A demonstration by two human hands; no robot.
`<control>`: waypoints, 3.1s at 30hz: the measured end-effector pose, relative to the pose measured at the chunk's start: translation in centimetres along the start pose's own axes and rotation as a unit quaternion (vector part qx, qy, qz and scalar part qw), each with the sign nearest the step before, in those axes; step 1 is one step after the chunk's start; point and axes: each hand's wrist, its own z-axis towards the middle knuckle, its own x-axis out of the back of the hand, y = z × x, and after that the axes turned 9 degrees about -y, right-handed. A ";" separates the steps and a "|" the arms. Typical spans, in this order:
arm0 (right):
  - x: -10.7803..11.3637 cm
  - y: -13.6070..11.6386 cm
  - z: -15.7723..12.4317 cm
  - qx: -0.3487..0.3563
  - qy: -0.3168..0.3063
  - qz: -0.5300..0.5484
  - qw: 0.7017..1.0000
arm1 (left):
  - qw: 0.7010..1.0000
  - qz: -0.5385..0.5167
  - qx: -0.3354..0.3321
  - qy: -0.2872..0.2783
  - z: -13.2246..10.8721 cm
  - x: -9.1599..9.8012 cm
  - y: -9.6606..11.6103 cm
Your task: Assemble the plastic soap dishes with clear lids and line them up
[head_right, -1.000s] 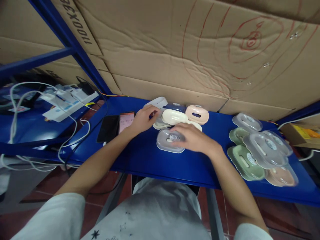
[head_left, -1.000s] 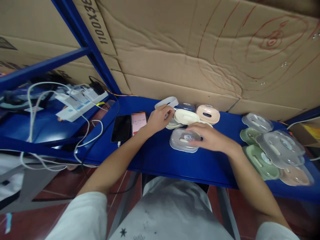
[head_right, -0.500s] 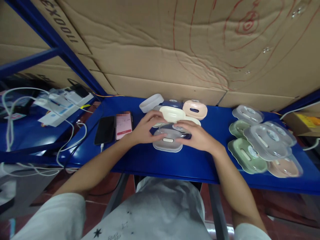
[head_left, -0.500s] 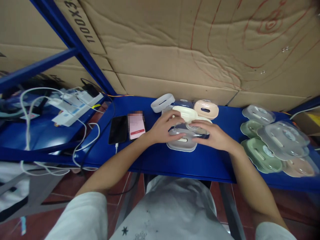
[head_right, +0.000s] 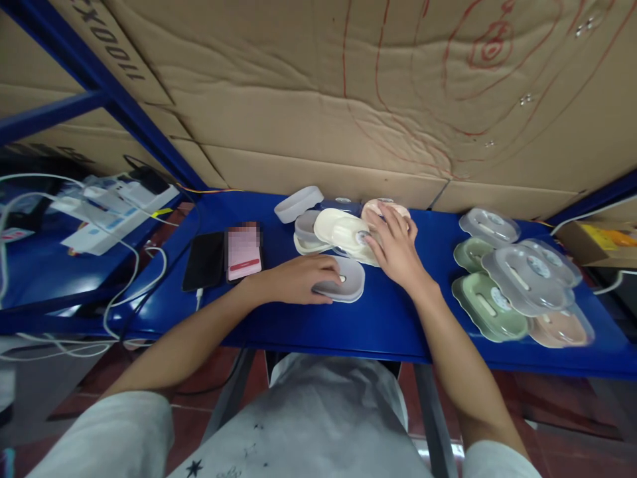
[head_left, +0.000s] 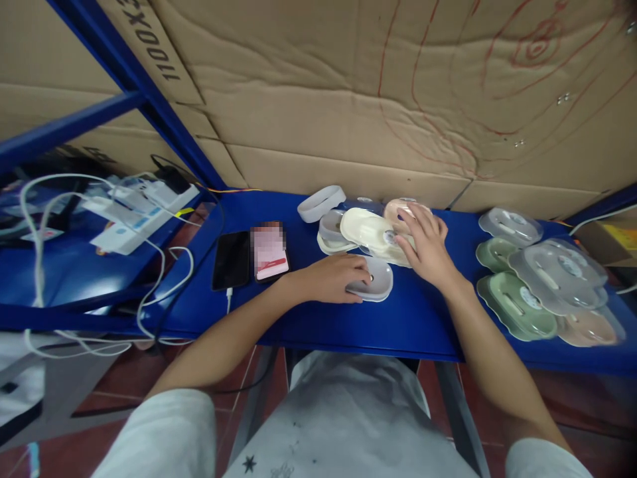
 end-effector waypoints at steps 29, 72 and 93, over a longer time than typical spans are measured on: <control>-2.1 -0.6 -0.7 0.073 -0.073 -0.022 0.994 | 0.891 0.089 0.281 0.344 -1.6 1.9 -8.2; 1.4 -2.5 1.7 0.104 -0.094 0.124 0.982 | 0.866 0.082 0.324 0.373 -1.9 2.1 -8.9; 10.8 14.9 -16.1 -0.362 -0.009 -0.157 0.919 | 0.916 0.123 0.174 0.340 -0.3 1.5 -4.8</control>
